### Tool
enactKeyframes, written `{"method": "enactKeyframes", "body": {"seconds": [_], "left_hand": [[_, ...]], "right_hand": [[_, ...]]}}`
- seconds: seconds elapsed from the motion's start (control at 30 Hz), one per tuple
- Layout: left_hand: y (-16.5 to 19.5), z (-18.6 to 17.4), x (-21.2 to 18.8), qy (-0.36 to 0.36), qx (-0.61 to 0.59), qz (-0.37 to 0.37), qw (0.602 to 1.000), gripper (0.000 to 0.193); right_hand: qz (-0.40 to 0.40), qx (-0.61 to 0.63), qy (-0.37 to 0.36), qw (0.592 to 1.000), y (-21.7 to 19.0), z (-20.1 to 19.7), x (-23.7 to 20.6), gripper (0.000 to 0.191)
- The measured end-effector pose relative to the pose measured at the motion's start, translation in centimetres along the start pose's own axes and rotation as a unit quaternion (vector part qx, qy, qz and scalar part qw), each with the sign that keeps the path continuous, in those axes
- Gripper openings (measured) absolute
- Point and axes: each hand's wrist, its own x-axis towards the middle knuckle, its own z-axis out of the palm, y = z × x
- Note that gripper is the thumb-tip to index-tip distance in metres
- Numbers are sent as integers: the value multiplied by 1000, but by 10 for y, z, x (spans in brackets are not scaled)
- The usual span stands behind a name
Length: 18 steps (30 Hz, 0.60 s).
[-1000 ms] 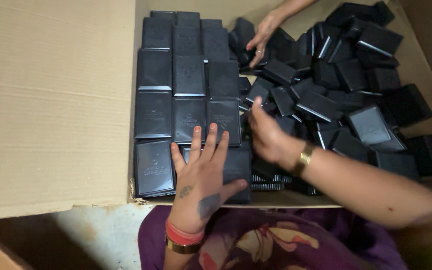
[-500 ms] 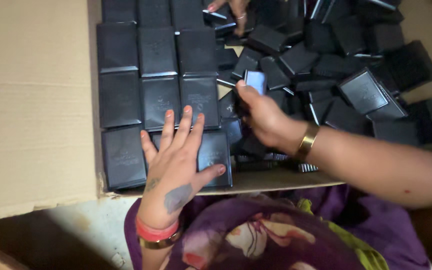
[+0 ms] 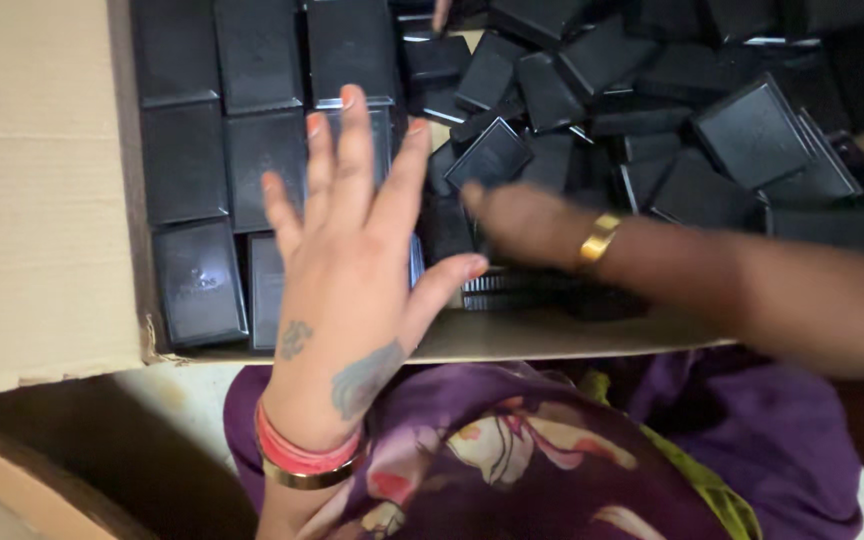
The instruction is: The person sits on the floor and arranges small black rectangular boxes into a large cardboard box. They pick up boxes from a pile and place them in neat rows, occasionally adjusting the alignment. Another person assists by adding more boxes to the pile.
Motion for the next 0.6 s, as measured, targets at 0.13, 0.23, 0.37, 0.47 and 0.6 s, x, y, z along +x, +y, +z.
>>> {"method": "enactKeyframes", "body": {"seconds": [0.13, 0.23, 0.37, 0.47, 0.6], "left_hand": [[17, -4, 18, 0, -18, 26, 999, 94], [22, 6, 32, -59, -120, 15, 991, 102], [17, 26, 17, 38, -233, -56, 970, 67], [2, 42, -2, 112, -258, -118, 952, 57], [-19, 52, -24, 213, -402, -130, 881, 53]], "right_hand": [[-147, 59, 177, 972, -5, -96, -29, 27], [-40, 427, 111, 897, -19, -131, -72, 25], [-51, 570, 299, 764, -9, -116, -81, 16], [48, 108, 287, 951, 6, -55, -39, 19], [-203, 69, 18, 977, 12, 66, -26, 29]]}}
